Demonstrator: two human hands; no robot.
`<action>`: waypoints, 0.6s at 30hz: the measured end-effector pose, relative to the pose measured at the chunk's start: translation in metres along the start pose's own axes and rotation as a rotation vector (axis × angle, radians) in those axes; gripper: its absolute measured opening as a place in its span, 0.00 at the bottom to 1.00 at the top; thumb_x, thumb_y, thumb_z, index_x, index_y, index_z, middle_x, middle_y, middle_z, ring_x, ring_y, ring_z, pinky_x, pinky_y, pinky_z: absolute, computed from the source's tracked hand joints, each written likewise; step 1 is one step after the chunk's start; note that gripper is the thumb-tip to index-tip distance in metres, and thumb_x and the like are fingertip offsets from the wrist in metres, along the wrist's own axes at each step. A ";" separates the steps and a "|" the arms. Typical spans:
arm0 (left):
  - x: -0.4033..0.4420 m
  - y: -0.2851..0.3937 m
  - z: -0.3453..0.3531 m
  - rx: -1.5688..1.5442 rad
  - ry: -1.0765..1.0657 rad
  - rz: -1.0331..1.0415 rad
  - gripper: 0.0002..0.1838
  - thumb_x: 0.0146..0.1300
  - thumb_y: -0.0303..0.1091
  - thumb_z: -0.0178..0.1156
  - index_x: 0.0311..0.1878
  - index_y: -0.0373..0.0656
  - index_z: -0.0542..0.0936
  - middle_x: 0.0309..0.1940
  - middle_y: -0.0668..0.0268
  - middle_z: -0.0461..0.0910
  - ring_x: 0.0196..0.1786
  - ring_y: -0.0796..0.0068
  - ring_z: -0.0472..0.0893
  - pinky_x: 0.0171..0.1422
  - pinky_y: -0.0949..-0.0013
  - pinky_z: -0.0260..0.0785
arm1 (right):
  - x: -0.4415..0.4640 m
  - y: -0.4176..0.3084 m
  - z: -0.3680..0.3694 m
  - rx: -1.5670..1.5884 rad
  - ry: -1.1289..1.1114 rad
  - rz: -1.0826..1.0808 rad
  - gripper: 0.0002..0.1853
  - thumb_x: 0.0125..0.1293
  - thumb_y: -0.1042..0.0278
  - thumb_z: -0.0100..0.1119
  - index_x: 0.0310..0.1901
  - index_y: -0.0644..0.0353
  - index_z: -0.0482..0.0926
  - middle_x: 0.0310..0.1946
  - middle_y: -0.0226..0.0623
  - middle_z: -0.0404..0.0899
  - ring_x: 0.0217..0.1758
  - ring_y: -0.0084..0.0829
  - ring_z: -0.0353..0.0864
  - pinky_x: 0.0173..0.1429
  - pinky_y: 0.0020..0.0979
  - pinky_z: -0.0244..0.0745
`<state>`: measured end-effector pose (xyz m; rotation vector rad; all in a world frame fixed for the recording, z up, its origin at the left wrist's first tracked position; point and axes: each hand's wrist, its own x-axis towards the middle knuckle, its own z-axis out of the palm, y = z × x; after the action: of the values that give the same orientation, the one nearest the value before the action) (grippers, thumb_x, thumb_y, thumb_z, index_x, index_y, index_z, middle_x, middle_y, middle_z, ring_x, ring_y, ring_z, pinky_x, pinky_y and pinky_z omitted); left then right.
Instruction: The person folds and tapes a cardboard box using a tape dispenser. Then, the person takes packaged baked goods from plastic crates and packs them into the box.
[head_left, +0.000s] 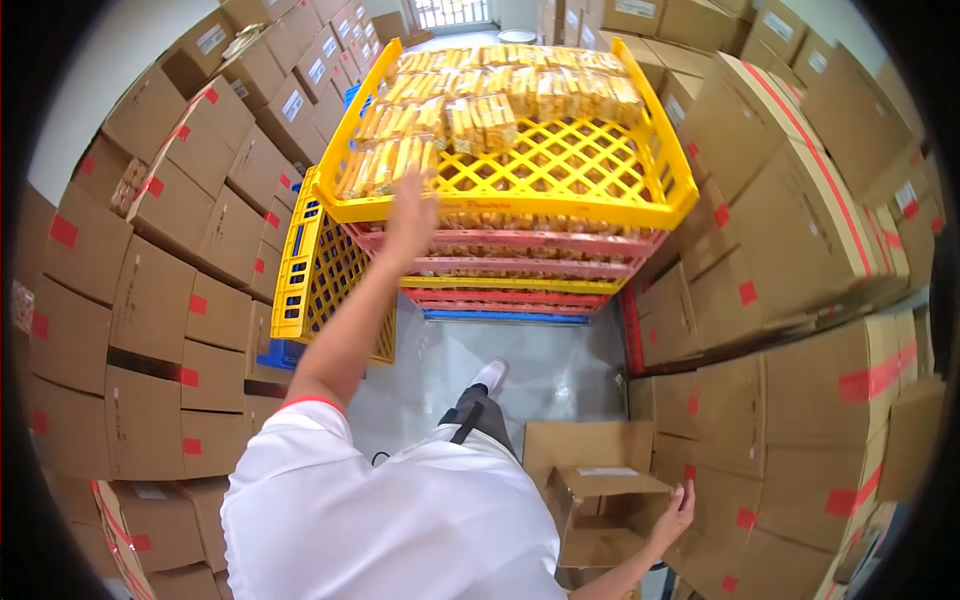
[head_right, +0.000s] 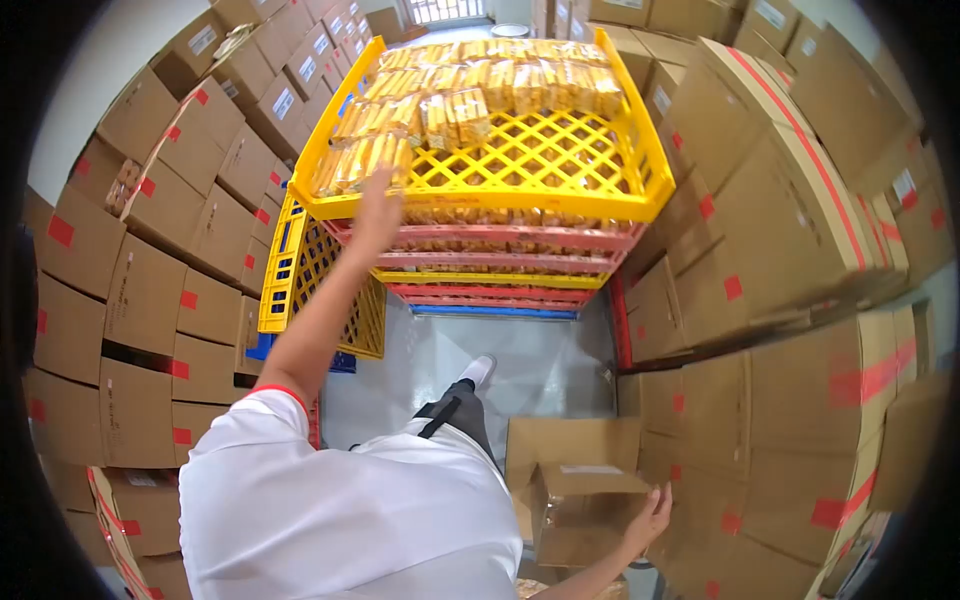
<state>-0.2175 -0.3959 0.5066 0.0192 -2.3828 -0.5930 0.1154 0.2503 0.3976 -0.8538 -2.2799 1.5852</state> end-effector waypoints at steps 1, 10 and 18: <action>0.029 -0.033 -0.019 0.009 -0.035 -0.161 0.20 0.70 0.29 0.58 0.64 0.36 0.77 0.64 0.42 0.75 0.70 0.43 0.72 0.78 0.49 0.61 | 0.011 -0.032 0.024 -0.012 -0.012 -0.011 0.24 0.81 0.64 0.55 0.70 0.72 0.72 0.61 0.49 0.80 0.62 0.33 0.81 0.68 0.34 0.77; 0.077 -0.142 -0.051 0.224 -0.352 -0.440 0.27 0.70 0.47 0.65 0.64 0.37 0.80 0.72 0.42 0.69 0.72 0.42 0.71 0.78 0.49 0.61 | 0.061 -0.335 0.386 0.115 -0.585 -0.516 0.19 0.78 0.73 0.56 0.67 0.67 0.77 0.59 0.45 0.84 0.63 0.30 0.82 0.68 0.32 0.74; 0.082 -0.146 -0.050 -0.004 -0.270 -0.577 0.52 0.62 0.53 0.73 0.80 0.38 0.58 0.71 0.39 0.71 0.74 0.42 0.72 0.76 0.51 0.65 | 0.066 -0.413 0.650 -0.311 -0.825 -0.760 0.36 0.75 0.38 0.53 0.64 0.68 0.78 0.59 0.58 0.81 0.61 0.55 0.82 0.63 0.48 0.76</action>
<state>-0.2704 -0.5606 0.5291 0.6824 -2.6385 -0.9105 -0.3980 -0.3155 0.5159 0.7467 -2.8673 1.3318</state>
